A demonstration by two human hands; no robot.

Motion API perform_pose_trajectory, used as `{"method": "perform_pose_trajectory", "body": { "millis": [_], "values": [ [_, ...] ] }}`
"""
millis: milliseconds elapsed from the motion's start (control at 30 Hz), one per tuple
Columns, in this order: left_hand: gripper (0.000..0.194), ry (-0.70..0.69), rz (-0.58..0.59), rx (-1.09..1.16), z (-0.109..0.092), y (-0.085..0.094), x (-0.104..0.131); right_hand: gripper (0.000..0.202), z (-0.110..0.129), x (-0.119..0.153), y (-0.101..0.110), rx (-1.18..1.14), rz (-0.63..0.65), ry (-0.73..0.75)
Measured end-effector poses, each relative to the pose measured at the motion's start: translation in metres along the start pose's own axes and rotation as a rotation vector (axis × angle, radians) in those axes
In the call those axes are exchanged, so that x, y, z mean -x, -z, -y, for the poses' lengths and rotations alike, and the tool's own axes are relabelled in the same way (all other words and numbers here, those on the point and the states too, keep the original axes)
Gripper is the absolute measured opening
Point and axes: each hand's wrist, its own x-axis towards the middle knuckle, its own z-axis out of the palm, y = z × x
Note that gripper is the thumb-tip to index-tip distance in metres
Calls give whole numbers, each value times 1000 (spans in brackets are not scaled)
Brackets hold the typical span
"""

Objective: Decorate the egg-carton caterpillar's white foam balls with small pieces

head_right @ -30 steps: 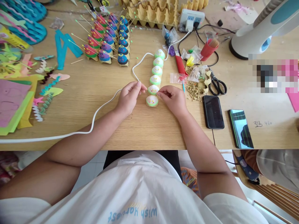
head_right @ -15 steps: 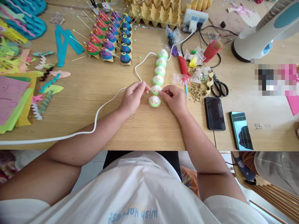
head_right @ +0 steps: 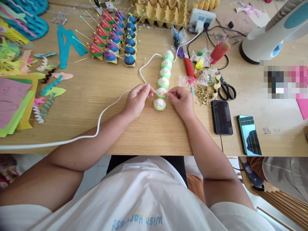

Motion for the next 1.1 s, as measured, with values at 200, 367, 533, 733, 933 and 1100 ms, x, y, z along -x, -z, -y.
{"method": "perform_pose_trajectory", "body": {
  "millis": [200, 367, 533, 733, 933, 1100],
  "values": [
    [47, -23, 2, -30, 2, 2, 0, 33, 5, 4, 4, 62, -5, 12],
    [47, -23, 5, -45, 2, 2, -1, 68, 12, 9, 7, 48, -1, 21],
    [45, -31, 11, -68, 4, 3, -1, 66, 16, 9, 8, -130, 21, -28],
    [40, -97, 30, -93, 8, 4, 0, 53, 20, 13, 8, -303, 141, -40],
    [34, -146, 44, -103, 7, 5, 3, 57, 23, 16, 8, -275, 127, -4],
    [36, -159, 45, -138, 6, 4, 5, 58, 21, 14, 8, -366, 134, -6]
  ]
}}
